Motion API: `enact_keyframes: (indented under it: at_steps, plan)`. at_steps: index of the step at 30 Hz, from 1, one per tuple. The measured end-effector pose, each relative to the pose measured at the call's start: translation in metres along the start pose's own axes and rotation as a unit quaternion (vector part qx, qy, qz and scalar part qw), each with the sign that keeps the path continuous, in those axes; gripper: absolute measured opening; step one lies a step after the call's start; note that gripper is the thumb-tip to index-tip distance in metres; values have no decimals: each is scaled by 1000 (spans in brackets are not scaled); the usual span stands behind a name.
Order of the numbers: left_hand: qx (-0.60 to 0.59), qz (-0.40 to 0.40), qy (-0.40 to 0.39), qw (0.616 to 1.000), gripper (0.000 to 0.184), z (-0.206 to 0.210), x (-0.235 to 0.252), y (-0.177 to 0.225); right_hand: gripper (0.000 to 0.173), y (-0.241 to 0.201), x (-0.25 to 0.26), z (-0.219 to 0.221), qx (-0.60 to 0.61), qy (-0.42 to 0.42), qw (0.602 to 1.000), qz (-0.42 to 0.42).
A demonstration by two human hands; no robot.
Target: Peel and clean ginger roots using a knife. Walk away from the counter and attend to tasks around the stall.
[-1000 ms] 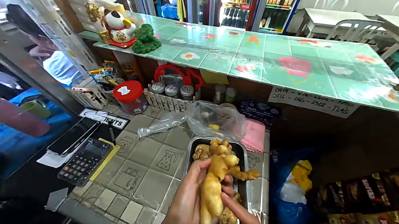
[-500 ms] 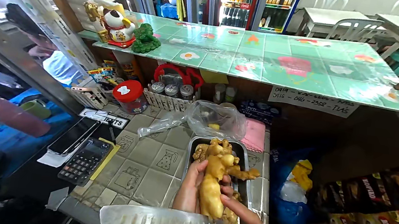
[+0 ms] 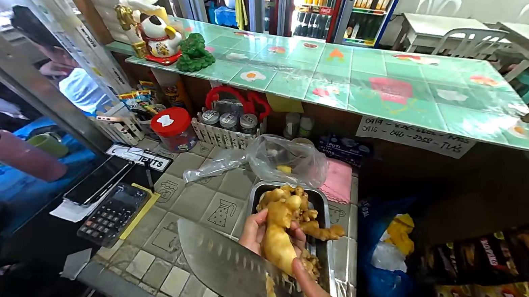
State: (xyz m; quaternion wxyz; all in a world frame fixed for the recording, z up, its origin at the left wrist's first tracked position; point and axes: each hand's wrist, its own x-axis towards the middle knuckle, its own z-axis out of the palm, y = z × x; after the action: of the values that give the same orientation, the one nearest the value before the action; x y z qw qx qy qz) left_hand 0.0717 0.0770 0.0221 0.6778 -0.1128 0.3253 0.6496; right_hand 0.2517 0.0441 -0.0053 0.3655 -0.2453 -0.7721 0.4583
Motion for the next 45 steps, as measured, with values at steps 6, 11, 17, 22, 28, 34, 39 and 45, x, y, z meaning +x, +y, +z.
enact_keyframes:
  at_steps: [6,11,17,22,28,34,39,45]
  plan:
    - [-66,66,-14,996,44,1,-7,-10,53,6,4,11,69,25,996,-43]
    - [-85,32,-21,996,44,5,-12,-9,51,-13,9,8,78,28,997,10]
    - [-97,16,-19,995,43,0,-8,-19,52,17,-3,5,55,27,997,-49]
    - [-105,63,28,992,43,11,-17,-14,54,14,-4,0,146,40,989,-7]
    - [15,100,88,991,43,10,-17,5,49,19,-11,-10,255,23,951,175]
    - [40,114,77,990,44,-1,-10,10,48,31,-16,-11,303,-6,934,188]
    - [63,68,40,995,39,-5,-11,10,52,24,-14,-14,248,-49,954,164]
    - [59,11,12,998,49,2,-6,1,89,4,-7,-10,26,-78,991,104]
